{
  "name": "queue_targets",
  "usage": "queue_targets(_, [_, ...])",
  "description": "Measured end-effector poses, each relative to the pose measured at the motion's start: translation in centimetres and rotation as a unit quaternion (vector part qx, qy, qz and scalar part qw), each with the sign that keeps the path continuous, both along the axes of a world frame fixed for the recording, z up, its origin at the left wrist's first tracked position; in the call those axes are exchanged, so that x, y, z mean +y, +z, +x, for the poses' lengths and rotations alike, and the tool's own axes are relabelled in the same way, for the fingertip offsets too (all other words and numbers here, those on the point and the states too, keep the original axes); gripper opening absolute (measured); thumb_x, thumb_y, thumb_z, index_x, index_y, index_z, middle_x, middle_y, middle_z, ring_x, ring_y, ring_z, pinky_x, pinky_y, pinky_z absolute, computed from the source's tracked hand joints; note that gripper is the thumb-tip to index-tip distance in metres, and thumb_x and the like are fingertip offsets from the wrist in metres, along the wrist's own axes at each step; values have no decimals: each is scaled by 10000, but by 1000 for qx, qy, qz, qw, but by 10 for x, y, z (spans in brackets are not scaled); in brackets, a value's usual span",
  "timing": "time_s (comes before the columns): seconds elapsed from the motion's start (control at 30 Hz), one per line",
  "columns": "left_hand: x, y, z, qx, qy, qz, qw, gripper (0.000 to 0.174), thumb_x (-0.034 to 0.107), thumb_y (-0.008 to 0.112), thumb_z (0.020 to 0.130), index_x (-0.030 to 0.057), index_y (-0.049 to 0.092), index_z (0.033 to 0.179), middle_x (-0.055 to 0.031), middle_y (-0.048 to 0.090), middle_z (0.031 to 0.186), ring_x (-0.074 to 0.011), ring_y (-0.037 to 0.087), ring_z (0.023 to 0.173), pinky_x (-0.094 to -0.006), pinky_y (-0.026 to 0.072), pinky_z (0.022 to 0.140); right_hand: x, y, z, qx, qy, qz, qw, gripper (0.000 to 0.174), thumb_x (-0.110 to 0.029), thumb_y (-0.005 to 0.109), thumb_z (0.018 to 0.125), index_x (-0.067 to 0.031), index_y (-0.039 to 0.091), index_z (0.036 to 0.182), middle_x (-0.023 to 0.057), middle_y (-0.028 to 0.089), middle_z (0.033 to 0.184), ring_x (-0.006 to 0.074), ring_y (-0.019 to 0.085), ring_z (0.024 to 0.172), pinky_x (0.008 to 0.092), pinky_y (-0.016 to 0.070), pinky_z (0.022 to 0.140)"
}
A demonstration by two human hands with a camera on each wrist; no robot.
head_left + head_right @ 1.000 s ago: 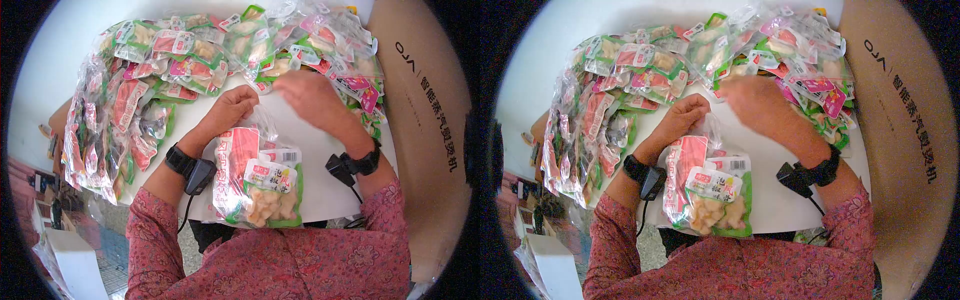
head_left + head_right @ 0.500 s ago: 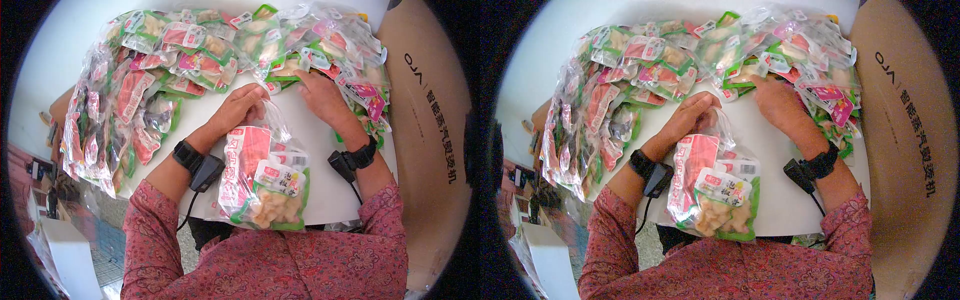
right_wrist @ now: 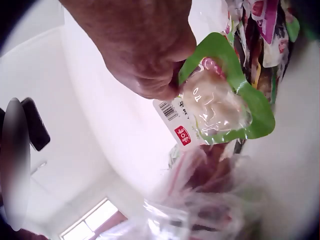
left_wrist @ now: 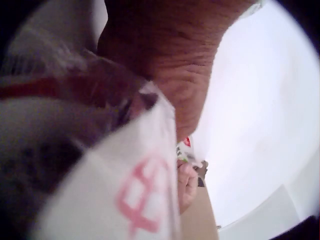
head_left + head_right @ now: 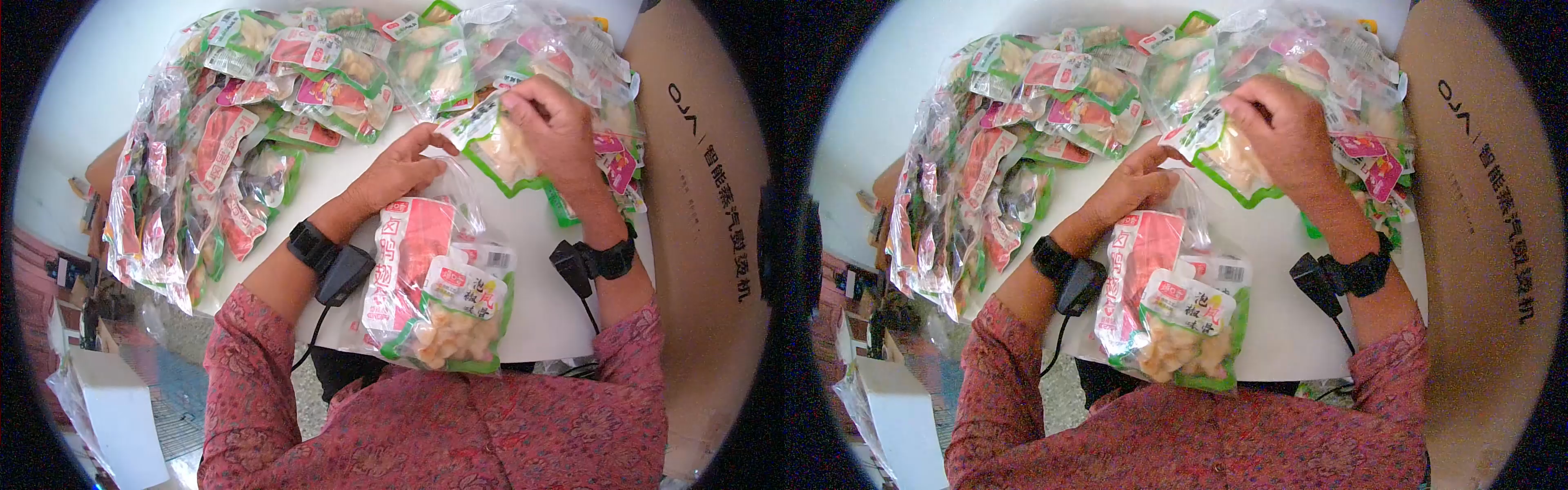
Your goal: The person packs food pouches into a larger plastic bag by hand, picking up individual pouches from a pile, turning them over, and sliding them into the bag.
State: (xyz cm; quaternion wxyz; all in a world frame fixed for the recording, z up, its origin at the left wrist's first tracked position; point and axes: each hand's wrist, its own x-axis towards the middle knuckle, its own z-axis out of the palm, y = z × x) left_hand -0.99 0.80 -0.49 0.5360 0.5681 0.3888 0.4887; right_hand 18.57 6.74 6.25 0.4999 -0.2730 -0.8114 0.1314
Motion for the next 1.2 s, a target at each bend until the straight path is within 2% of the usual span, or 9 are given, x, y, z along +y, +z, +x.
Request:
queue_targets(0.1, [-9, 3, 6, -25, -14, -44, 999, 192, 140, 503, 845, 76, 480, 1024, 29, 519, 769, -13, 347, 495, -159, 266, 435, -6, -11, -9, -66, 37, 28, 997, 137, -85, 605, 736, 1, 500, 755, 108, 534, 695, 245, 536, 607, 308, 431, 576])
queue_targets(0.2, [-9, 5, 5, -2, -34, -82, 996, 253, 324, 496, 871, 82, 517, 941, 66, 402, 581, -24, 322, 460, -192, 236, 404, -9, -27, -21, 10, 74, -103, 992, 181, -102, 604, 742, -17, 493, 858, 126, 549, 748, 235, 586, 693, 318, 442, 612])
queue_targets(0.3, [-9, 2, 3, 10, 10, -80, 997, 354, 421, 485, 856, 71, 542, 855, 66, 365, 531, -27, 305, 430, -194, 246, 390, -6, -34, -23, -24, 111, -45, 993, 189, -147, 592, 770, 0, 520, 865, 136, 561, 731, 224, 595, 691, 310, 444, 613])
queue_targets(0.57, [-9, 7, 8, -92, 49, -73, 992, 240, 311, 507, 866, 84, 577, 904, 47, 510, 636, -16, 331, 442, -168, 251, 393, 10, -39, -12, -47, 138, -241, 959, 285, -257, 541, 831, 26, 575, 838, 52, 550, 663, 88, 506, 605, 249, 414, 573])
queue_targets(0.63, [-8, 6, 3, -95, -6, -84, 992, 191, 255, 544, 850, 89, 593, 931, 51, 537, 663, -11, 335, 450, -156, 255, 395, 10, -34, -11, -33, 172, -289, 941, 289, -268, 537, 833, 16, 588, 842, 20, 550, 672, 69, 483, 600, 241, 405, 559])
queue_targets(0.8, [-6, -1, 3, -133, -15, -98, 986, 190, 257, 548, 846, 84, 607, 894, 46, 550, 672, -12, 358, 463, -153, 271, 405, 14, -30, -2, -15, 275, -512, 813, 238, -252, 533, 827, -25, 600, 849, -9, 562, 726, 55, 497, 642, 207, 402, 600])
queue_targets(0.9, [-4, 0, -2, -111, -60, -99, 987, 203, 252, 559, 840, 66, 603, 910, 46, 543, 684, -16, 361, 486, -155, 286, 422, 21, -29, -1, -21, 261, -417, 871, 226, -240, 535, 825, -23, 593, 855, -10, 573, 741, 50, 514, 663, 193, 413, 630])
queue_targets(1.13, [-3, -6, 5, -38, -81, -114, 990, 222, 212, 567, 835, 71, 564, 1008, 57, 545, 736, -2, 401, 520, -157, 303, 441, 13, -40, -11, 89, 202, -424, 878, 208, -225, 537, 823, -27, 593, 853, 1, 584, 779, 56, 528, 695, 201, 424, 639])
queue_targets(1.2, [-4, -6, 4, -45, -70, -124, 989, 218, 205, 565, 837, 75, 563, 1011, 64, 534, 717, -1, 391, 511, -157, 295, 436, 17, -52, -15, 147, 224, -482, 834, 234, -246, 532, 826, -23, 597, 860, 18, 597, 800, 62, 540, 722, 199, 427, 672])
